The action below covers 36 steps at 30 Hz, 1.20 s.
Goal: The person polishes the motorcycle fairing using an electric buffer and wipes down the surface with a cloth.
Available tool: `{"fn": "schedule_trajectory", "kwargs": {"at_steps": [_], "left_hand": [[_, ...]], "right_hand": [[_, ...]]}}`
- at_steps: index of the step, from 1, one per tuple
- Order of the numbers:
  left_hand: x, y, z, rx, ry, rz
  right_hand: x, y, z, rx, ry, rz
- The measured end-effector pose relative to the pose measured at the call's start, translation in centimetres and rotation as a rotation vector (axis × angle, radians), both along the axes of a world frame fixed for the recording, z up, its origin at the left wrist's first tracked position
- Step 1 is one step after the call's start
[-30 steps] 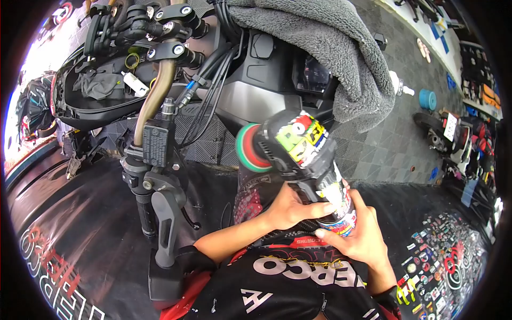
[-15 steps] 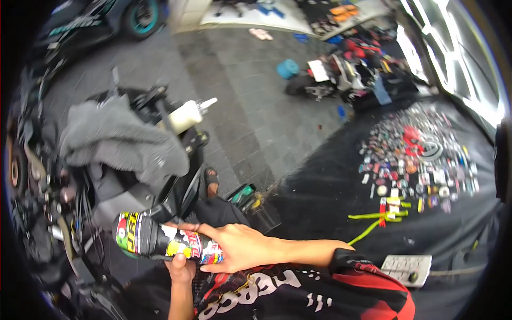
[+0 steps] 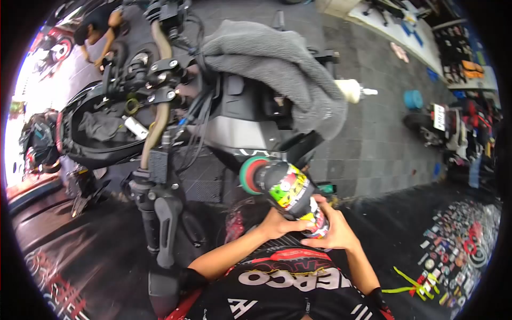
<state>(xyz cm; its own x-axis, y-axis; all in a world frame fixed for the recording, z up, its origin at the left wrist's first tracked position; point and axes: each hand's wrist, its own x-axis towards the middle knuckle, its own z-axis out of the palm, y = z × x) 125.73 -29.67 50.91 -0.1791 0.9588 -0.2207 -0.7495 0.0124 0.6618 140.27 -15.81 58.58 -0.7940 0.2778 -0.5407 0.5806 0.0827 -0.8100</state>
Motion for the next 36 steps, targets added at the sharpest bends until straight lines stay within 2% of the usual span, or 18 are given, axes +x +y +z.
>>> {"fn": "schedule_trajectory", "kwargs": {"at_steps": [2,5,7,8,9,11,12,15,20,23,28,31,33,36], "left_hand": [[0.1,-0.4,-1.4,0.039,0.002,-0.004],[-0.2,-0.9,-1.5,-0.001,-0.012,-0.082],[-0.5,-1.2,-2.1,0.079,0.003,-0.069],[-0.7,-1.3,-2.1,0.094,0.024,-0.077],[-0.8,-1.3,-1.6,-0.003,-0.049,-0.109],[-0.3,-1.9,-3.0,0.051,-0.129,-0.092],[-0.5,-1.3,-2.9,0.139,-0.083,-0.067],[-0.2,-1.1,-2.9,0.170,-0.050,-0.033],[-0.6,-1.2,-1.7,0.097,-0.073,-0.009],[0.1,-1.2,-2.0,0.149,-0.125,-0.014],[-0.6,-1.3,-1.7,0.090,-0.108,-0.058],[-0.2,-1.5,-1.8,0.030,-0.073,-0.100],[-0.2,-0.9,-0.8,-0.074,-0.197,-0.093],[-0.1,-0.5,-1.3,-0.037,-0.224,-0.085]], "right_hand": [[-0.4,-0.2,-2.3,-0.110,0.070,-0.029],[-0.4,-0.8,-2.8,-0.196,0.054,-0.096],[-0.7,-1.3,-3.2,-0.218,0.041,-0.062],[-0.5,-1.6,-3.8,-0.204,0.064,-0.034],[-0.6,-1.9,-4.2,-0.191,0.086,-0.007],[-0.7,-2.3,-3.9,-0.148,0.006,-0.050],[-0.8,-2.1,-3.8,-0.132,-0.004,-0.034],[-0.7,-2.1,-3.5,-0.183,-0.054,-0.079],[-1.5,-2.4,-3.1,-0.152,-0.046,-0.052],[-1.1,-2.0,-2.4,-0.154,-0.038,-0.089],[-2.6,-2.0,-1.7,-0.135,-0.065,-0.089],[-0.5,-3.1,-2.9,-0.218,-0.085,-0.177],[-0.5,-3.3,-2.4,-0.199,-0.074,-0.209],[-1.0,-3.9,-2.0,-0.094,-0.057,-0.247]]}}
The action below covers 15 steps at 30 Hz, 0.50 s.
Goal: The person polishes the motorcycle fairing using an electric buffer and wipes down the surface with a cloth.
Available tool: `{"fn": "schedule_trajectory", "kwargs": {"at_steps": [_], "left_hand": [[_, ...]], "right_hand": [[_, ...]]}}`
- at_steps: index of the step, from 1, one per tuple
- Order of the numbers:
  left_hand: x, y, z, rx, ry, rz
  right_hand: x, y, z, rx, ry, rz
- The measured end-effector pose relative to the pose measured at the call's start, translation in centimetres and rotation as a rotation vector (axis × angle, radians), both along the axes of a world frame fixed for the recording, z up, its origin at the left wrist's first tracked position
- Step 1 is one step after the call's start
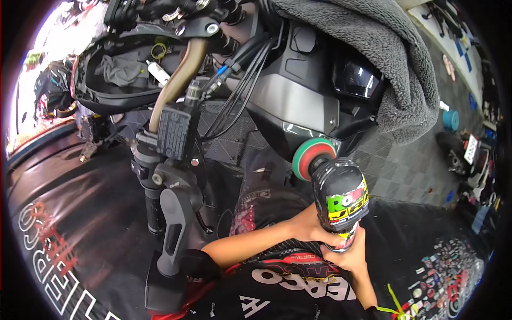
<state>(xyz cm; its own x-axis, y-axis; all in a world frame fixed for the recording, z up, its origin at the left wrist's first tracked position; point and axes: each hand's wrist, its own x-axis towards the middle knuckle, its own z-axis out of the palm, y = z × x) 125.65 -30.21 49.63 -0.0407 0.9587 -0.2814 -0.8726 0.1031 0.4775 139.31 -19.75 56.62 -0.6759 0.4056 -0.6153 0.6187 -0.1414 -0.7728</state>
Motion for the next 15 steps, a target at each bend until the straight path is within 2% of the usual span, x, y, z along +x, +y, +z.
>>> {"fn": "schedule_trajectory", "kwargs": {"at_steps": [7,15], "left_hand": [[-1.5,0.1,0.3,0.096,-0.072,0.119],[-2.2,0.5,-0.5,0.223,-0.110,0.101]], "right_hand": [[-1.5,-1.1,0.9,0.091,-0.031,0.029],[-2.3,-1.9,1.9,0.170,-0.099,0.007]]}}
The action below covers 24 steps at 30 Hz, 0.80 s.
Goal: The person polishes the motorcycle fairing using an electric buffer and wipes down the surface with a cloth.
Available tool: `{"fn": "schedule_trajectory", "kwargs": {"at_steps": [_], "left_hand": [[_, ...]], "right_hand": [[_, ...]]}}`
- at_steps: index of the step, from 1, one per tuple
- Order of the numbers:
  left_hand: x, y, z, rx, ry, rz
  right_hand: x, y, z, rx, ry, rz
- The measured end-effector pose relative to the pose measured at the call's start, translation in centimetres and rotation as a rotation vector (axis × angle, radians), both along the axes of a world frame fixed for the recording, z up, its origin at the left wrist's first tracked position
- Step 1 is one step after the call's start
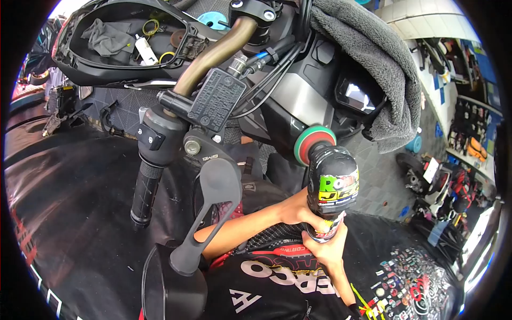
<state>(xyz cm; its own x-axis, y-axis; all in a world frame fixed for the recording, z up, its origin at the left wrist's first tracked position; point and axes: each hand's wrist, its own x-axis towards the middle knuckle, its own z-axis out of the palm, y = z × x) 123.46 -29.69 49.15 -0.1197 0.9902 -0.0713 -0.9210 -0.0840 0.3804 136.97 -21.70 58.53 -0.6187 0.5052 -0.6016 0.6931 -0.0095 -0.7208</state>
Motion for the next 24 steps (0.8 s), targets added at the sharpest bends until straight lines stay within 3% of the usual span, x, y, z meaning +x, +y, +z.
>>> {"fn": "schedule_trajectory", "kwargs": {"at_steps": [24], "left_hand": [[-1.7,-0.1,0.4,0.035,-0.044,0.042]], "right_hand": [[-2.4,-0.1,0.6,0.141,0.051,0.073]]}}
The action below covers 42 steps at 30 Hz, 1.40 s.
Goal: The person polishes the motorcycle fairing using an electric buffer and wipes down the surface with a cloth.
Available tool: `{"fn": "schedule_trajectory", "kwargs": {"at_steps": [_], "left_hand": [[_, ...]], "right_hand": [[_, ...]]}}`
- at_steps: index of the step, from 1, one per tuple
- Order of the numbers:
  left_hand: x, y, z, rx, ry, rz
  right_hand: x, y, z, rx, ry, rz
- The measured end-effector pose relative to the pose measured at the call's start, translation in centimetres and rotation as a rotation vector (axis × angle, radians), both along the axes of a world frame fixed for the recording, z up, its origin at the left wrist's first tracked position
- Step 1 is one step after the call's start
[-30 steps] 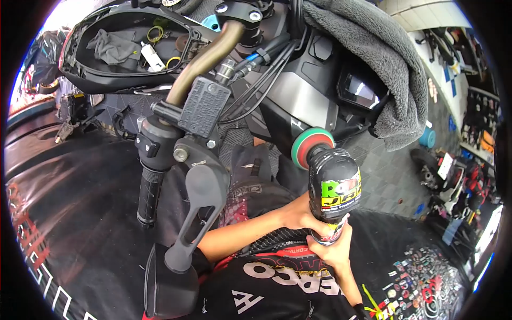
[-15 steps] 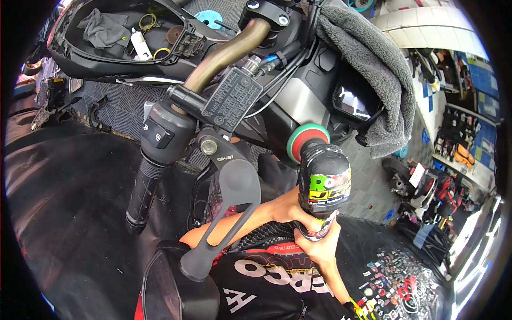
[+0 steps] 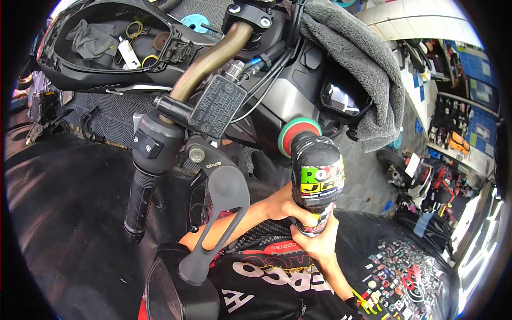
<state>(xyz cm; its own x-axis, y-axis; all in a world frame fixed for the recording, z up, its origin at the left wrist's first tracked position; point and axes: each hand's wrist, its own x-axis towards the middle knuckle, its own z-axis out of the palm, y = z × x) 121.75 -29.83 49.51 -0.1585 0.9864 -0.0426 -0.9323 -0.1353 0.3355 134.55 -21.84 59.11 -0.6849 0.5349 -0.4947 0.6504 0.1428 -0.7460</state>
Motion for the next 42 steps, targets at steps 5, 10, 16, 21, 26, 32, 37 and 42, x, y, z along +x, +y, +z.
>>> {"fn": "schedule_trajectory", "kwargs": {"at_steps": [5,10,16,21,26,32,37,42], "left_hand": [[0.8,-0.1,0.1,-0.032,0.045,0.019],[3.1,-1.0,0.8,-0.125,0.196,0.022],[2.3,-1.5,1.8,-0.243,0.218,0.015],[2.3,-1.5,2.2,-0.275,0.210,-0.007],[2.2,-1.6,2.3,-0.298,0.195,-0.071],[3.2,-1.5,2.6,-0.349,0.195,-0.069],[2.9,-1.8,1.8,-0.335,0.241,-0.074],[3.4,-2.3,1.9,-0.394,0.323,-0.066]], "right_hand": [[0.2,0.6,0.5,-0.103,-0.036,-0.009],[3.5,3.5,0.0,-0.376,-0.161,0.079],[2.6,4.0,-0.7,-0.425,-0.108,0.131],[2.3,4.4,-0.4,-0.440,-0.117,0.131],[2.7,4.5,-0.7,-0.431,-0.092,0.141],[2.1,5.4,0.1,-0.464,-0.110,0.160],[2.8,5.1,-1.2,-0.494,-0.102,0.154],[3.1,5.3,-2.2,-0.517,-0.054,0.156]]}}
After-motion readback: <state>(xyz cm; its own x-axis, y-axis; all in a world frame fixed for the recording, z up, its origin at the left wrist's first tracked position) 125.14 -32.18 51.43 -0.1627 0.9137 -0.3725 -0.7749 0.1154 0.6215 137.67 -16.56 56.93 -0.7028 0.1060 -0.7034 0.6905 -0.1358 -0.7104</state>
